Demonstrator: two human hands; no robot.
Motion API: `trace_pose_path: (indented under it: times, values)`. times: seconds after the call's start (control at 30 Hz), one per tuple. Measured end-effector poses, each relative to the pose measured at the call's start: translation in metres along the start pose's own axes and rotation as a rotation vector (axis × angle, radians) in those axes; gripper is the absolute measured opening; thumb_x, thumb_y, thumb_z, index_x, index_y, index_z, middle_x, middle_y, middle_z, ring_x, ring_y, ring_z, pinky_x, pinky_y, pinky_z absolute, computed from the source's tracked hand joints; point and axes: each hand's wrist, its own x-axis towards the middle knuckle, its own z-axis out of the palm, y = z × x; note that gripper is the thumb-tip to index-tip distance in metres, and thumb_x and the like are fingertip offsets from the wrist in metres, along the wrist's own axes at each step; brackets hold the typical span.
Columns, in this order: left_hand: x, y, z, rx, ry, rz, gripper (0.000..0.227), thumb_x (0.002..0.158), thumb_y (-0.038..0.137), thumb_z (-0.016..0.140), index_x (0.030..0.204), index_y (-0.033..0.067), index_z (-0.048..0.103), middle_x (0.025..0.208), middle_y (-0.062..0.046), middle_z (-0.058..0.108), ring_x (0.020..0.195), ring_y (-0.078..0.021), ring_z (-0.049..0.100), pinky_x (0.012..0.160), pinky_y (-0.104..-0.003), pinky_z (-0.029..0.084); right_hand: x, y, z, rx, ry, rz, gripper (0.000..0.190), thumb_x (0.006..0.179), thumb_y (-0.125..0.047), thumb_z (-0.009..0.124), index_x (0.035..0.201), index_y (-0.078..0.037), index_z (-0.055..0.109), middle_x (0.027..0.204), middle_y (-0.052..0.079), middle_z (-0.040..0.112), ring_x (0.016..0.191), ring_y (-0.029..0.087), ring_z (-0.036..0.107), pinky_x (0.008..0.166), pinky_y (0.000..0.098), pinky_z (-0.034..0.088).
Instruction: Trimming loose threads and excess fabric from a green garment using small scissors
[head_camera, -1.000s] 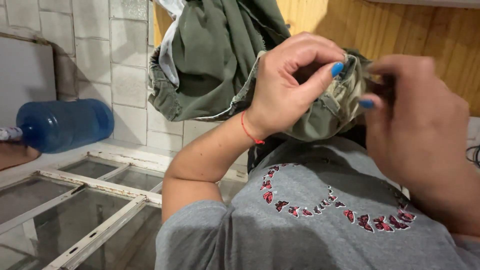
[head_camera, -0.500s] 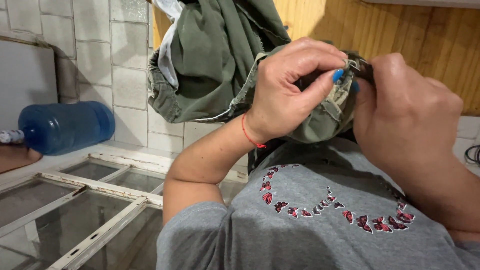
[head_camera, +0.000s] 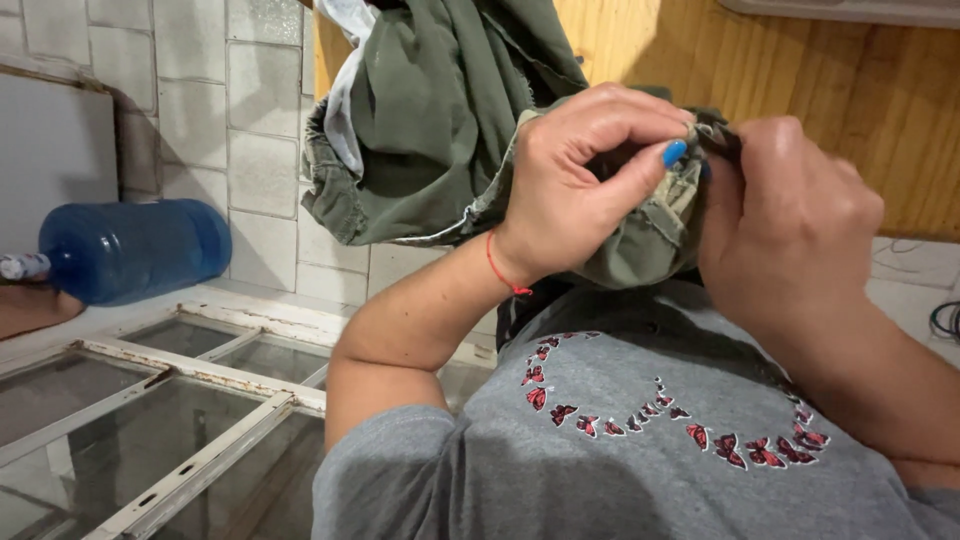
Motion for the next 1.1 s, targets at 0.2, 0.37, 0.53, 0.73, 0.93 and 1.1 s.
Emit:
trace_pose_path:
  times: [0.2,0.37,0.53,0.73,0.93,1.1]
  values:
    - [-0.002,-0.004,0.001,-0.032,0.022,-0.047,0.005,0.098,0.008,0.068,0.100,0.0083,0.073,0.102,-0.008,0.076,0.099,-0.0198,0.075,0.096,-0.031,0.060,0.005,-0.003,0.001,0.173,0.047,-0.026,0.009,0.122,-0.007,0.063,0.120,0.002,0.062,0.100,0.018,0.061,0.081,0.038,0.064,0.067,0.0487,0.045]
    - [-0.003,-0.006,0.001,-0.024,0.028,-0.027,0.008,0.097,0.003,0.069,0.100,0.0090,0.073,0.103,-0.008,0.076,0.099,-0.0200,0.075,0.097,-0.031,0.061,0.007,-0.001,0.001,0.197,0.008,-0.026,0.012,0.123,-0.008,0.062,0.119,0.003,0.058,0.099,0.020,0.060,0.081,0.041,0.062,0.066,0.0517,0.044]
    - [-0.004,-0.014,0.007,-0.014,-0.104,0.079,0.008,0.090,-0.005,0.063,0.091,0.0020,0.066,0.094,-0.011,0.069,0.089,-0.0246,0.069,0.087,-0.035,0.055,0.017,0.009,-0.007,0.324,-0.022,-0.040,0.023,0.114,0.005,0.062,0.134,0.012,0.054,0.112,0.031,0.058,0.089,0.053,0.064,0.071,0.0608,0.047]
    - [0.005,-0.008,0.001,-0.011,-0.094,-0.011,0.010,0.090,-0.001,0.066,0.092,0.0077,0.071,0.094,-0.007,0.073,0.091,-0.0184,0.071,0.089,-0.031,0.057,0.035,0.038,-0.013,0.939,-0.062,0.261,0.026,0.125,0.001,0.068,0.127,0.004,0.042,0.106,0.015,0.053,0.086,0.019,0.049,0.076,0.0292,0.037]
    - [0.016,0.011,-0.006,0.078,-0.133,0.025,0.006,0.089,0.004,0.068,0.088,0.0100,0.068,0.094,-0.004,0.059,0.089,-0.0165,0.061,0.081,-0.029,0.050,0.031,0.019,-0.021,0.854,-0.341,0.390,0.017,0.100,-0.010,0.082,0.091,-0.005,0.069,0.073,0.002,0.059,0.064,0.006,0.041,0.055,0.0236,0.029]
    - [0.020,0.022,-0.005,0.143,-0.181,-0.049,0.009,0.081,0.003,0.061,0.082,0.0116,0.062,0.083,-0.001,0.056,0.074,-0.0144,0.056,0.068,-0.029,0.045,0.025,0.015,-0.027,0.883,-0.310,0.378,0.015,0.104,-0.002,0.076,0.092,-0.003,0.066,0.075,0.001,0.056,0.067,0.005,0.043,0.057,0.0228,0.032]
